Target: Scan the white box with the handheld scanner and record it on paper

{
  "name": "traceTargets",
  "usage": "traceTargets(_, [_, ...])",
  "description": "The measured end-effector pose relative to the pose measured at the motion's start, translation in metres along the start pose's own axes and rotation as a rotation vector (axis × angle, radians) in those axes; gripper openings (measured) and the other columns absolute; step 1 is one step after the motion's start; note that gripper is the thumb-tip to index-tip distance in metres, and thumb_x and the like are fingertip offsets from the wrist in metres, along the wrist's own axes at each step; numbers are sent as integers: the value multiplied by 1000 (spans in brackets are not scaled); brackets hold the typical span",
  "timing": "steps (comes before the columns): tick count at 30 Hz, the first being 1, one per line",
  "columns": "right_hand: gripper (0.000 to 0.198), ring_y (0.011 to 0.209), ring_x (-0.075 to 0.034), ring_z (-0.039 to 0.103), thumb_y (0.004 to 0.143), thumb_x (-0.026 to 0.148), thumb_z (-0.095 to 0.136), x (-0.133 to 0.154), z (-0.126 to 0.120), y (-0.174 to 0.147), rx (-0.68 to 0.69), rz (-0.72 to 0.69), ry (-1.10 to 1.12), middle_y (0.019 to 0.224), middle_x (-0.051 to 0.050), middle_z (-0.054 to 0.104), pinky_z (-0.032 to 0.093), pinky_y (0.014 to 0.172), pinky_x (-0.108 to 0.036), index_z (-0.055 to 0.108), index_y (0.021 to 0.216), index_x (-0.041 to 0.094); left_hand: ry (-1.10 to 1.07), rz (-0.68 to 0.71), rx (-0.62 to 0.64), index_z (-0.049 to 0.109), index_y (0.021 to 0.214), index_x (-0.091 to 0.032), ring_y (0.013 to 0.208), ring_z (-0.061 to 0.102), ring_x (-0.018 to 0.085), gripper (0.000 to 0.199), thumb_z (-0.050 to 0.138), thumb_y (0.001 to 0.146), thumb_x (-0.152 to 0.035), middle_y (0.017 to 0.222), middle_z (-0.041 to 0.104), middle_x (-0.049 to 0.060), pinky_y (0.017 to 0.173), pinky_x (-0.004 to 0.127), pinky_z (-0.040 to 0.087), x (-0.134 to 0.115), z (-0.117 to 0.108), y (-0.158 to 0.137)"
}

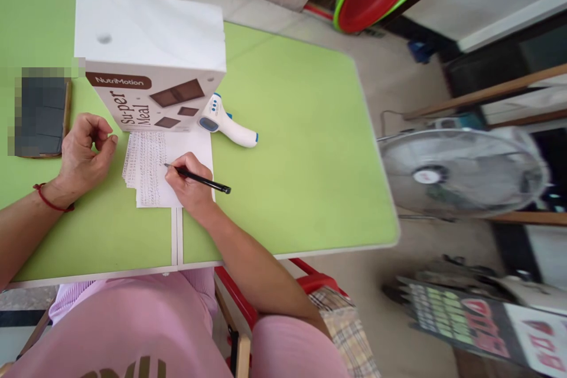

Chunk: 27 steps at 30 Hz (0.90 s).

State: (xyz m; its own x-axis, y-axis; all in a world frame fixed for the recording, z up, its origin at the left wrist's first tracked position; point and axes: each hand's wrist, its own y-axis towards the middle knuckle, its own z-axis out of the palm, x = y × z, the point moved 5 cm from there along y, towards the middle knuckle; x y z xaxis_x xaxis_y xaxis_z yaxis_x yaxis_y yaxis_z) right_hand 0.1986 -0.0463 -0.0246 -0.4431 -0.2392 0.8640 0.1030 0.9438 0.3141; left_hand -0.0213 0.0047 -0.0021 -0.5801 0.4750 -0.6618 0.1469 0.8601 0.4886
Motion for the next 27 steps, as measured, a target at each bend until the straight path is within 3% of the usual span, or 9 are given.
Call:
traceTargets(12, [11,51,-11,46,78,31,56,3,-1,1,-48,-32,30,57,5,54,40,49,-25,53,69,24,-78,-11,22,53,96,-24,63,51,15,13,60,86,-19,80,56,0,58,29,50,-1,1,2])
traceTargets(27, [11,52,-11,45,80,29,56,0,0,1,-14,-3,16,58,6,53,40,51,-26,52,71,24,-77,-14,28,55,97,-23,65,55,16,17,61,83,-17,81,58,0,61,29,52,1,2,3])
